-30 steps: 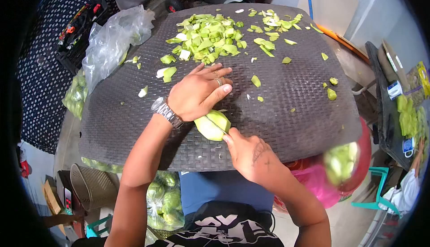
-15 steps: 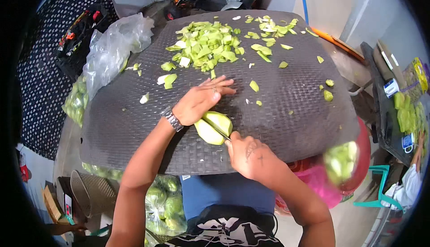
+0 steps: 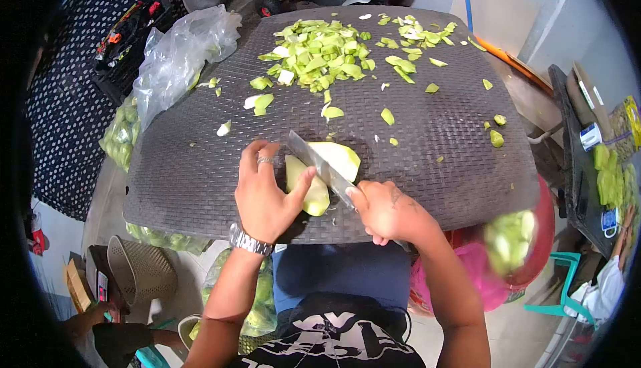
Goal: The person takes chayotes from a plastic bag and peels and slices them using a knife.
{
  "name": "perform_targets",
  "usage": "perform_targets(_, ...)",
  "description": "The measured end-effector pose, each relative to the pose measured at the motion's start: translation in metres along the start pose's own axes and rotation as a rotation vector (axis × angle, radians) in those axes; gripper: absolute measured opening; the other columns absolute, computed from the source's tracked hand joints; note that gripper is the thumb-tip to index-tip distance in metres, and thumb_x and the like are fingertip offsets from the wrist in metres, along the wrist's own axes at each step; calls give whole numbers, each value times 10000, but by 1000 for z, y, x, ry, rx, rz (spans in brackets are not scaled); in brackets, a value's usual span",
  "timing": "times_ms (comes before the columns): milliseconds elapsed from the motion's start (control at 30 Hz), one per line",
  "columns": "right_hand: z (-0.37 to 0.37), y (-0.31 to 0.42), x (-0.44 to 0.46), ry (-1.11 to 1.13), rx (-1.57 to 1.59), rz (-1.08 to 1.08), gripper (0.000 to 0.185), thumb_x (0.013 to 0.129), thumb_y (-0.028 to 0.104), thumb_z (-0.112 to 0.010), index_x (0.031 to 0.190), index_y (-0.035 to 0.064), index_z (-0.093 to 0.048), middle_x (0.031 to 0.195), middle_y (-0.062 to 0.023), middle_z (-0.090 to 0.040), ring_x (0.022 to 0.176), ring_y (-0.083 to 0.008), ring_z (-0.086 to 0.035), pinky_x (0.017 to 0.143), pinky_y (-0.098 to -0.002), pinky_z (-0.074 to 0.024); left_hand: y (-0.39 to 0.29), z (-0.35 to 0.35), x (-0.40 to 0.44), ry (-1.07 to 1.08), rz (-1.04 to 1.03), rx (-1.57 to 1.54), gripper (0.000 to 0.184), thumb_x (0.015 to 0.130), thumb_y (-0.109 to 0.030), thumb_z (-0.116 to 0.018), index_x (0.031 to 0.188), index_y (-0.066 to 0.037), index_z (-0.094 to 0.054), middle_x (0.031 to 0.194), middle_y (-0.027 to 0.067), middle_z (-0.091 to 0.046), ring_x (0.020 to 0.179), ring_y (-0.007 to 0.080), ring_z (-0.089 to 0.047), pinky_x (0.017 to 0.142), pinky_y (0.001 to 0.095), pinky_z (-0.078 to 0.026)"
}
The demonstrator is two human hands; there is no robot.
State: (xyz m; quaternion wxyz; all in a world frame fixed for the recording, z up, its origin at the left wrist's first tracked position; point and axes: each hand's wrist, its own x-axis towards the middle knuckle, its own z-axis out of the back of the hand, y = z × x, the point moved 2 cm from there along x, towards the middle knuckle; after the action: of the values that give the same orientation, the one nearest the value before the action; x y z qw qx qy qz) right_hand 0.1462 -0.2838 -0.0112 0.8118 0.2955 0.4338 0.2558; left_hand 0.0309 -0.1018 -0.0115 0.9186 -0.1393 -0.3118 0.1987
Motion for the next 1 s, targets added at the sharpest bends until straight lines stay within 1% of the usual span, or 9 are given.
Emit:
perform_targets(167,6,-39,15,111,457,111,482,1125,364,-394,973,-59,-567,629,-96,-585,457,-194,-598,447,-351,-548,-2,-2,-15,391,290,98,657,765,-559,-861,996,33,-695,1041,181,-673,857,368,-725,757,476,-584)
perform_targets(200,7,-41,15,108,559,99,475,1126,374,-401,991,-54,-559,628,-84,-554,442,-180,-557,432,-344,-528,1,-6,-16,310,246,42,638,772,-549,-859,956,41,-700,947,197,-691,831,404,-722,776,484,-578)
perform_targets(433,6,-44,11,33,665,263,415,1115,349,-479,984,-31,-582,674,-74,-579,513,-177,-600,514,-358,-562,3,-20,4,471,290,-324,584,805,-359,-850,1129,60,-605,982,269,-742,934,447,-737,819,484,-580)
perform_targets(500,4,-47,5,-62,725,321,321,1091,279,-535,991,-20,-597,771,-83,-622,595,-189,-646,583,-358,-579,17,-30,6,427,344,-675,513,867,-218,-825,1216,56,-568,1102,171,-729,957,307,-745,826,376,-590)
perform_targets(600,-3,-51,-3,-175,872,416,199,1067,190,-570,1071,-8,-595,886,-102,-641,690,-210,-676,613,-354,-573,29,-38,4,388,798,-1486,397,887,-70,-702,1242,45,-567,1114,166,-710,916,301,-735,820,394,-619)
perform_targets(700,-6,-37,-19,-213,970,478,202,1062,161,-550,1173,-8,-556,864,-102,-625,643,-205,-657,588,-360,-561,25,-36,12,283,961,-2146,420,930,-169,-603,1273,69,-558,1211,270,-672,1075,423,-679,920,565,-581)
perform_targets(800,-7,-20,-35,-215,931,427,204,1074,153,-517,1207,-1,-521,848,-102,-606,554,-182,-614,510,-318,-513,9,-26,24,381,905,-2261,486,1008,-338,-555,1285,61,-559,1276,302,-636,1165,476,-632,971,597,-551)
perform_targets(933,-22,-18,-40,-281,718,397,247,1110,222,-492,1200,-4,-535,801,-94,-630,527,-140,-602,478,-287,-481,31,-54,26,640,600,-2486,686,1061,-615,-419,1296,11,-575,1321,297,-615,1207,473,-615,1021,590,-525)
perform_targets(1000,-29,-13,-41,-312,598,386,241,1107,219,-511,1159,-15,-543,760,-102,-674,538,-135,-627,495,-286,-495,20,-56,25,471,753,-2348,683,1056,-613,-435,1278,17,-580,1312,291,-618,1199,475,-622,990,608,-535)
